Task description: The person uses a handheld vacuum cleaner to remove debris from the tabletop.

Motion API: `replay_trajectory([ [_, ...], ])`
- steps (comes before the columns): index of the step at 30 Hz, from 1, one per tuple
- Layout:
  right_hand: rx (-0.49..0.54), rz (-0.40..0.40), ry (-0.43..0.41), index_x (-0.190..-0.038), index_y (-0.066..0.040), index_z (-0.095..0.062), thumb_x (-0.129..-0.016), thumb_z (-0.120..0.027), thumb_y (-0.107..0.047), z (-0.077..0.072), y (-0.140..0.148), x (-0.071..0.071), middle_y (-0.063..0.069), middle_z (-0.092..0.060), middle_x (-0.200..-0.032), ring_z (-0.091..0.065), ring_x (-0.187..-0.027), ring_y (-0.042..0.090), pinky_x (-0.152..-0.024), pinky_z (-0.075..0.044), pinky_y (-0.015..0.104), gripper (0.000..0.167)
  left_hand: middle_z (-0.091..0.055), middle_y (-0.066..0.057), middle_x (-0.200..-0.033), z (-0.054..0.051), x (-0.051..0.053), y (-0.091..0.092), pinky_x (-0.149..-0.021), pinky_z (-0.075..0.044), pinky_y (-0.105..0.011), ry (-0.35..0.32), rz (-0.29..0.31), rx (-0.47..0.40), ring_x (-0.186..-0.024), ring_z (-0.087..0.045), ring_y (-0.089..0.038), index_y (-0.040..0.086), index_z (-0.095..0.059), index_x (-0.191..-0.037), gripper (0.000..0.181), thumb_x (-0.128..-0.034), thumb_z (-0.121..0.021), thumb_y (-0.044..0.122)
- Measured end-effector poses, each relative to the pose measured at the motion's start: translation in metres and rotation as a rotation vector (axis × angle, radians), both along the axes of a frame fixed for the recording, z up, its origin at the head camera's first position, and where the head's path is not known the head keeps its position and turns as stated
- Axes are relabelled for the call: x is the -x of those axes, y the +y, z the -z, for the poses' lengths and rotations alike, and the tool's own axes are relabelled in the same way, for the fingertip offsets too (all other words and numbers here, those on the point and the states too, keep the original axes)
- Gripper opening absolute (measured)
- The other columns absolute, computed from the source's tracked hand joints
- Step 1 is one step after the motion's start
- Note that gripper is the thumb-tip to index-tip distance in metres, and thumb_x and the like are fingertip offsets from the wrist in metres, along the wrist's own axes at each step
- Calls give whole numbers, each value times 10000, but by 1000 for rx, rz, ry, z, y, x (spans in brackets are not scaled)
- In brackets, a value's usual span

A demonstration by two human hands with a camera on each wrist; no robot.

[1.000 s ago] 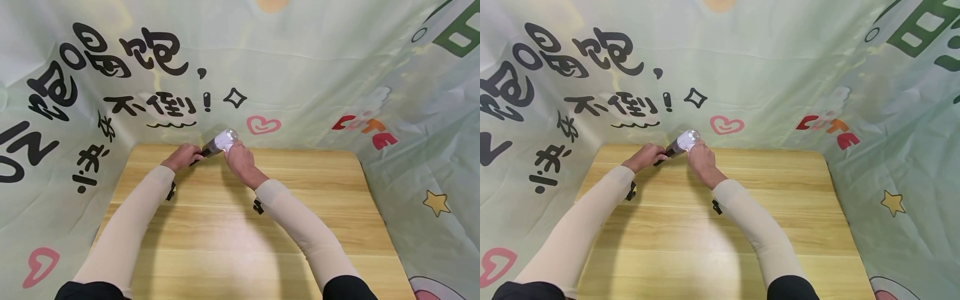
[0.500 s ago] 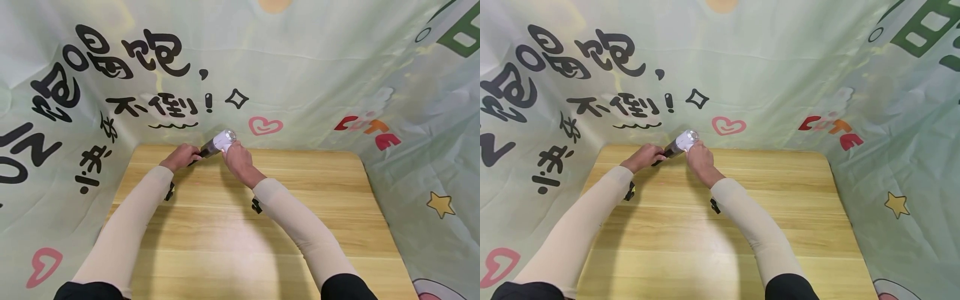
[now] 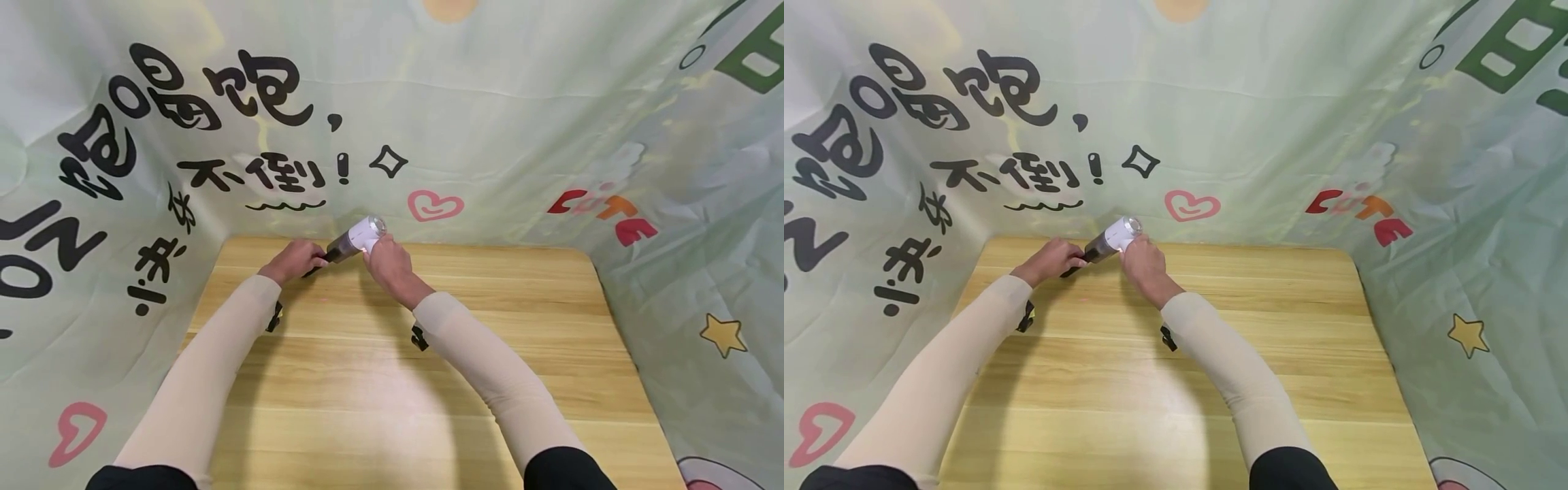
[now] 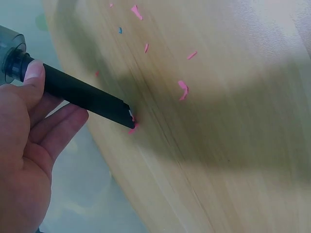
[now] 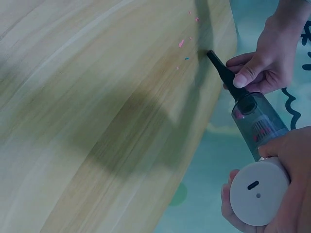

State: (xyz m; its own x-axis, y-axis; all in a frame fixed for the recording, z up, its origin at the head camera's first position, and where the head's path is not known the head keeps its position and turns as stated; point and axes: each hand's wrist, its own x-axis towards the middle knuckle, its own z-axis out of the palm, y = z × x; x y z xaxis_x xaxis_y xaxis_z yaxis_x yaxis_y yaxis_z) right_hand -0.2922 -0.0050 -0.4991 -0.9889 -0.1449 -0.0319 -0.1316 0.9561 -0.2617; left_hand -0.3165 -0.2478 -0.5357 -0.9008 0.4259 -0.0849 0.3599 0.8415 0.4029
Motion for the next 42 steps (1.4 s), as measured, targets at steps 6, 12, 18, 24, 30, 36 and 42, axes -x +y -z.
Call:
replay_trajectory([
  [6,-2,-10,-13,-1220,47,-592,-1021,-621,-464,2,0,-2,134,-667,-1002,-730,-832,279,-653,-612,410,549,-790,-138,-1044,2,-5,-3,-900,-553,-477,0,6,1,-978,-723,-304,19,-788,-1075,227,-988,-720,218],
  [12,-2,-17,-16,-1247,59,-580,-1019,-623,-469,4,0,-6,127,-656,-999,-728,-834,274,-656,-614,407,576,-794,-126,-1030,2,-10,-5,-890,-554,-472,-16,0,5,-944,-723,-285,28,-791,-1075,220,-984,-727,219],
  [18,-1,-37,-25,-1184,46,-600,-1027,-607,-472,7,1,-10,124,-641,-1014,-724,-835,282,-642,-605,398,541,-796,-132,-1010,4,-16,-7,-891,-552,-487,-8,-1,16,-934,-726,-297,20,-794,-1044,225,-975,-738,227],
  [24,-20,-59,-31,-1177,48,-620,-1035,-594,-475,8,3,-13,132,-670,-1032,-742,-878,305,-664,-612,420,543,-796,-124,-998,6,-23,-8,-858,-560,-470,-21,-1,11,-900,-724,-270,29,-796,-1048,231,-978,-734,241],
  [30,-5,-57,-49,-1197,42,-603,-1028,-600,-494,8,4,-17,124,-666,-1005,-734,-873,292,-672,-611,412,562,-789,-114,-970,8,-31,-9,-840,-561,-459,-38,-9,14,-866,-713,-249,22,-779,-1048,236,-990,-721,243],
  [36,-12,-82,-31,-1172,44,-601,-1027,-602,-493,8,7,-19,137,-677,-977,-730,-840,289,-658,-610,406,556,-789,-104,-955,13,-36,-11,-822,-558,-441,-25,-16,1,-828,-701,-219,18,-766,-1065,266,-989,-720,268],
  [42,-26,-114,6,-1126,47,-591,-1026,-602,-491,7,9,-20,151,-694,-931,-734,-810,288,-638,-611,422,548,-785,-103,-964,14,-44,-10,-802,-541,-422,-50,-52,-33,-816,-672,-210,33,-751,-1067,266,-992,-716,286],
])
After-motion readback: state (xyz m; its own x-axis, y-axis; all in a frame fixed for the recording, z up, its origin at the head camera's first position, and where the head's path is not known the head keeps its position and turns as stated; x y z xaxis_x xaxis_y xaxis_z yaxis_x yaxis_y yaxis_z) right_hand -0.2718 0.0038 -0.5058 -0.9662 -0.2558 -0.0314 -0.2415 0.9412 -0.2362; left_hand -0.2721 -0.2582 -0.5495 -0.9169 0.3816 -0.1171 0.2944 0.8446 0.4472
